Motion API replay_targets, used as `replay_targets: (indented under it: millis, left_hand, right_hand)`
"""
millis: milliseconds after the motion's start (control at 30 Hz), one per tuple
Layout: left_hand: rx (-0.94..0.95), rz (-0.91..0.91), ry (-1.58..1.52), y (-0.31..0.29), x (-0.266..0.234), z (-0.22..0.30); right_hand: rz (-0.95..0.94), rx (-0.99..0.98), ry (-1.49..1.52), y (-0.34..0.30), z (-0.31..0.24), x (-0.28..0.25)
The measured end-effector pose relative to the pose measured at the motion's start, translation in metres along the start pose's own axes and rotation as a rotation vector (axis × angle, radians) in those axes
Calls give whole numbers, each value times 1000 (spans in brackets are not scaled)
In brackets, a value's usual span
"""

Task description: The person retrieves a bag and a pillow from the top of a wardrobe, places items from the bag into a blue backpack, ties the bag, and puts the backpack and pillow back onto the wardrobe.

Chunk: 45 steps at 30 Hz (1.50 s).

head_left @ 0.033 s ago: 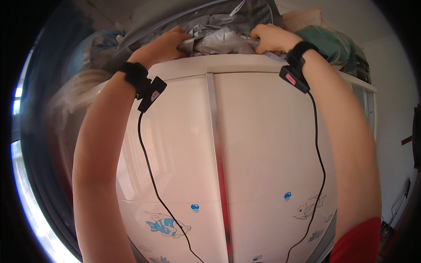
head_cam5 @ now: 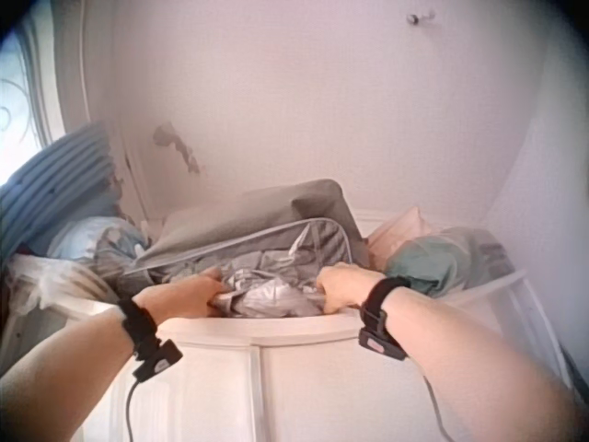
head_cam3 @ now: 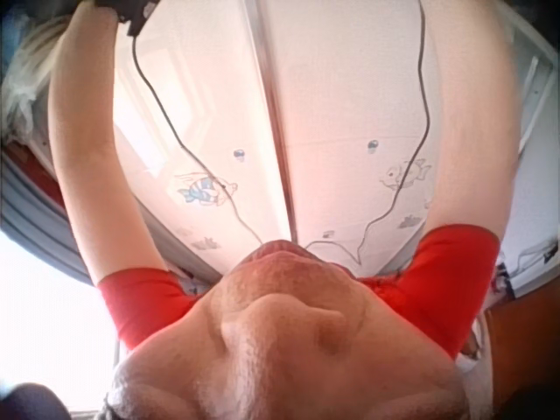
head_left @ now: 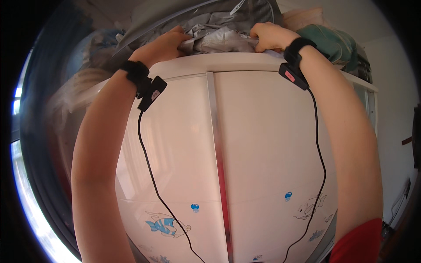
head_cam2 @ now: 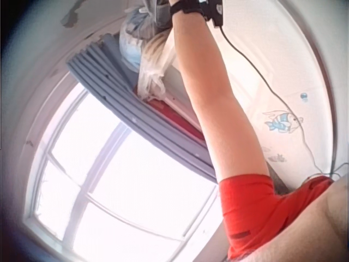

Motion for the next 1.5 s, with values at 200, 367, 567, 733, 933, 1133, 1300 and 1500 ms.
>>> replay_targets:
  millis: [200,367,567,733,933,1133,1300,1500]
  left_hand:
    - [-135,-168,80,20,5,3]
    - [-166,-299,67,-5,9,-24]
    - [-42,-67,-306,-50,-31,9]
    - [-166,260,-105,-58,-65,48]
    - [-204,-54,54,-37,-15,17]
    - [-159,-249,-57,-22,3,-9]
    - [-306,-413,144,-23,24,-33]
    - [-106,-476,67,-23,3,-22]
  right_hand:
    - [-77,177,-276,25,15,17]
    - [-247,14,145,-3,6,11]
    - [32,-27,4,-51,-15,-23]
    - [297,-28,-83,-80,-90,-16]
    - [129,-106,16,-36,-105,7]
    - [-72,-18,-32,16,-112,18]
    - [-200,-83,20,31,-134,34]
    - [-271,-8,80,28,-124,32]
Point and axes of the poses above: each hand's wrist, its own y-axis towards the middle knuckle, its own x-axis out of the palm, z = x × y, the point moved 8 cm from there along y, towards the middle knuckle, and after that the axes turned 8 degrees about -z, right-handed, at the moved point
